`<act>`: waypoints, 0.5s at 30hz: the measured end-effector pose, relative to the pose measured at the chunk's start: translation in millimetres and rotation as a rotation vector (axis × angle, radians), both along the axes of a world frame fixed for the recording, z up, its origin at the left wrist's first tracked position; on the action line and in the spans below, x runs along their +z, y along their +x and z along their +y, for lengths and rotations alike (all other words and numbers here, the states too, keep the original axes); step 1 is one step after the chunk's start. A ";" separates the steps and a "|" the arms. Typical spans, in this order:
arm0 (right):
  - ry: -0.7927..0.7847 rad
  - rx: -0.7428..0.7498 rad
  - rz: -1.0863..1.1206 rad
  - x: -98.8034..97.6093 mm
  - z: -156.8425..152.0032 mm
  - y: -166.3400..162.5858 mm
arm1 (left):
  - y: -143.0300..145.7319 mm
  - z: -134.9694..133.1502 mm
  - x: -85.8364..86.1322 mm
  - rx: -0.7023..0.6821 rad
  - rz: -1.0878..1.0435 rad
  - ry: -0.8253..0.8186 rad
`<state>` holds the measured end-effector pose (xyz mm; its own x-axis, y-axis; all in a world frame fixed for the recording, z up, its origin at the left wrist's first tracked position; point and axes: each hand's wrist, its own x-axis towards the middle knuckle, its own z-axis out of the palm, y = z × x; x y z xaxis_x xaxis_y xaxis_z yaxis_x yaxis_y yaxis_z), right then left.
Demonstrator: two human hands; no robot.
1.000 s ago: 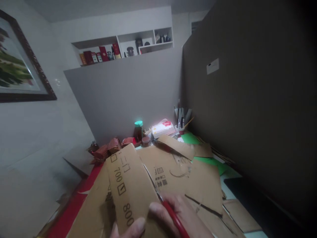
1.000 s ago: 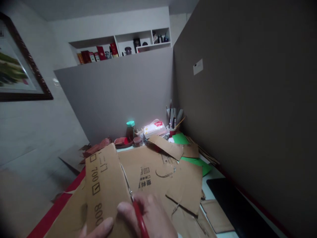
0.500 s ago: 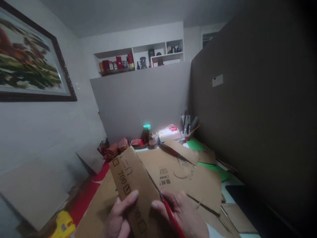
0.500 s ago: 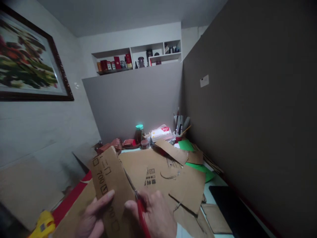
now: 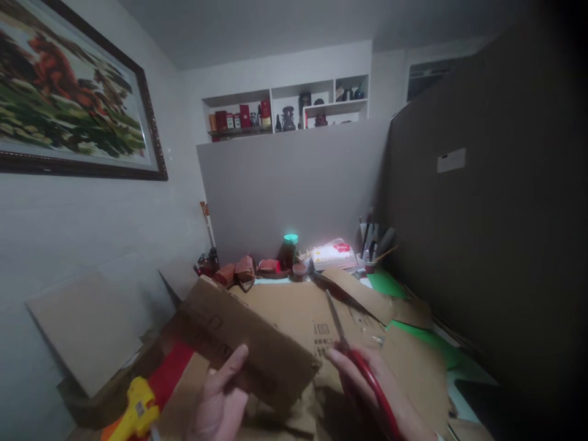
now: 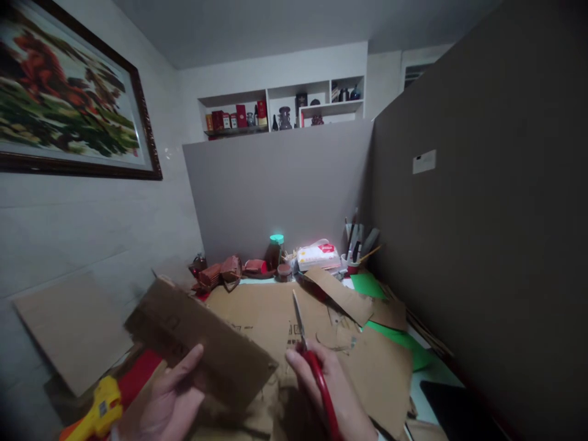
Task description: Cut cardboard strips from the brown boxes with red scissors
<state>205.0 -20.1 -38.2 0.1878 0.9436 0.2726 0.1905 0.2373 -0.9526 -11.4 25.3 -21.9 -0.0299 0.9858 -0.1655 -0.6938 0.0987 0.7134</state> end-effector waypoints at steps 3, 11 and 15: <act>-0.142 0.143 0.158 -7.0 0.2 -10.2 | -2.2 -7.8 9.7 -0.015 0.112 0.072; -0.219 0.407 0.523 11.8 -10.4 -18.3 | 14.9 -31.3 0.3 0.102 0.447 0.462; -0.191 0.395 0.430 29.2 -20.9 -18.3 | 17.9 -33.0 7.4 0.247 0.635 0.538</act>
